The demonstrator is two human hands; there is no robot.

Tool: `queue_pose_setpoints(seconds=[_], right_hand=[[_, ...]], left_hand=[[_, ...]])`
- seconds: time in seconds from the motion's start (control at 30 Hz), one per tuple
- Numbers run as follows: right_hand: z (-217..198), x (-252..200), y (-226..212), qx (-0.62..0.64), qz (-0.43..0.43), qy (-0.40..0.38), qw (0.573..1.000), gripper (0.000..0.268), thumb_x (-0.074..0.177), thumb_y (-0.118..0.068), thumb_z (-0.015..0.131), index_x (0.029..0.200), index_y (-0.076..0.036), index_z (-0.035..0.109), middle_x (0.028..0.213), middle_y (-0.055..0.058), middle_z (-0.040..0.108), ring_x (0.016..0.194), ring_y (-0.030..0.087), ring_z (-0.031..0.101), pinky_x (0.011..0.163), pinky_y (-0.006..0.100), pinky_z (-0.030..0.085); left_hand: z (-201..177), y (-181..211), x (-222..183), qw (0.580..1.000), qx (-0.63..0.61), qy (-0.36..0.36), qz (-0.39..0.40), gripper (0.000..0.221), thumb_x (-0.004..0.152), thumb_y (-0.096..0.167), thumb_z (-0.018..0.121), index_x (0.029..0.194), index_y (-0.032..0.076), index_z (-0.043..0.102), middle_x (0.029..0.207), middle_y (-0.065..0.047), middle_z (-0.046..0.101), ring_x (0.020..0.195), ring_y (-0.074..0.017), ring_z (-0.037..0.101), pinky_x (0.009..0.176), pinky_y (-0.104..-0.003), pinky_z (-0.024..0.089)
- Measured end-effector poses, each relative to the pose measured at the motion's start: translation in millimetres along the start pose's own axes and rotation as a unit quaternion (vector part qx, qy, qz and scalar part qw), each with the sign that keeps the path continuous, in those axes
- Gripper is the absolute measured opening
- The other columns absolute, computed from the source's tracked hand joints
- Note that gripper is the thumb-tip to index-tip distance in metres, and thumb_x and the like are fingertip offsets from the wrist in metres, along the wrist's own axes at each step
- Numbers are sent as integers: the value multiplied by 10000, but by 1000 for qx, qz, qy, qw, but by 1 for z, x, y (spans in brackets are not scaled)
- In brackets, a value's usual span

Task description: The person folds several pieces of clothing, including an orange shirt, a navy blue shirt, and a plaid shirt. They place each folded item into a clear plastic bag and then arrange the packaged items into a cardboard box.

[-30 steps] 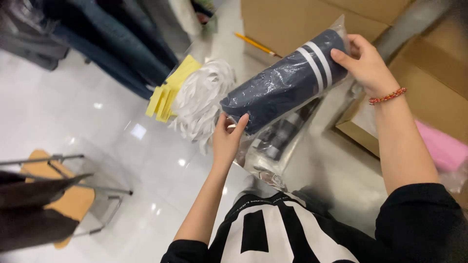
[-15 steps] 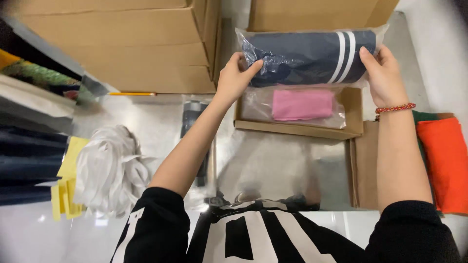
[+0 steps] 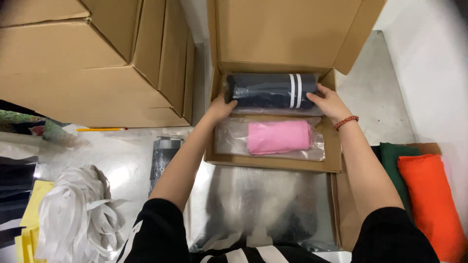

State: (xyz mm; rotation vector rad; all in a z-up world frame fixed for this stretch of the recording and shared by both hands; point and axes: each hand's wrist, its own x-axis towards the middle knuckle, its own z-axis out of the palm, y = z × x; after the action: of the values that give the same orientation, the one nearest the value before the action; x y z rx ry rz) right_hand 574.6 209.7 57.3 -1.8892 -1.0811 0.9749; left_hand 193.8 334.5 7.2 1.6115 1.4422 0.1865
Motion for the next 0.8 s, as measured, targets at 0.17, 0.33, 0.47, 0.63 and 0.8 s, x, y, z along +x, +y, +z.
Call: queue_pose_setpoints(seconds=[0.17,0.33,0.47,0.63,0.8], right_hand=[[-46,33,-7,28,-145,150,977,223,1135,-215,701,1293,-59,722,1039,159,720,850,247,741,674,348,643],[-84,30,-101,-52,-195,278,939,238,1082,-296,694,1284,-218,791,1537,69,324,1510,196,361,1259,420,321],[-87,51,-113,-18,-182,172,968,612,1182,-255,668,1646,74,440,1727,153,94,1627,249,203,1318,406,196],[-68,14,-113,6,-157,167,973,593,1131,-248,654,1601,13,403,1673,171,365,1561,260,327,1269,380,275],[-70,-61,-99,58,-136,149,978,568,1095,-348,631,1555,-44,495,1629,99,471,1493,192,437,1164,388,399]], left_hand=[[-5,23,-90,987,88,87,99,698,1057,316,623,1630,-9,394,1674,-301,338,1514,-475,421,1203,-592,434],[16,-17,-158,901,99,296,303,581,971,-78,550,1533,41,464,1611,-353,333,1502,-534,352,1259,-602,332],[34,-44,-199,947,-17,228,227,624,1053,66,541,1619,-7,289,1663,-279,343,1563,-440,326,1288,-515,297],[35,-74,-224,969,-133,190,83,570,1065,314,477,1578,66,462,1579,-143,568,1403,-326,584,1090,-409,506],[23,-75,-231,967,-181,161,79,583,1052,329,508,1565,53,486,1565,-125,584,1438,-274,567,1100,-402,552]])
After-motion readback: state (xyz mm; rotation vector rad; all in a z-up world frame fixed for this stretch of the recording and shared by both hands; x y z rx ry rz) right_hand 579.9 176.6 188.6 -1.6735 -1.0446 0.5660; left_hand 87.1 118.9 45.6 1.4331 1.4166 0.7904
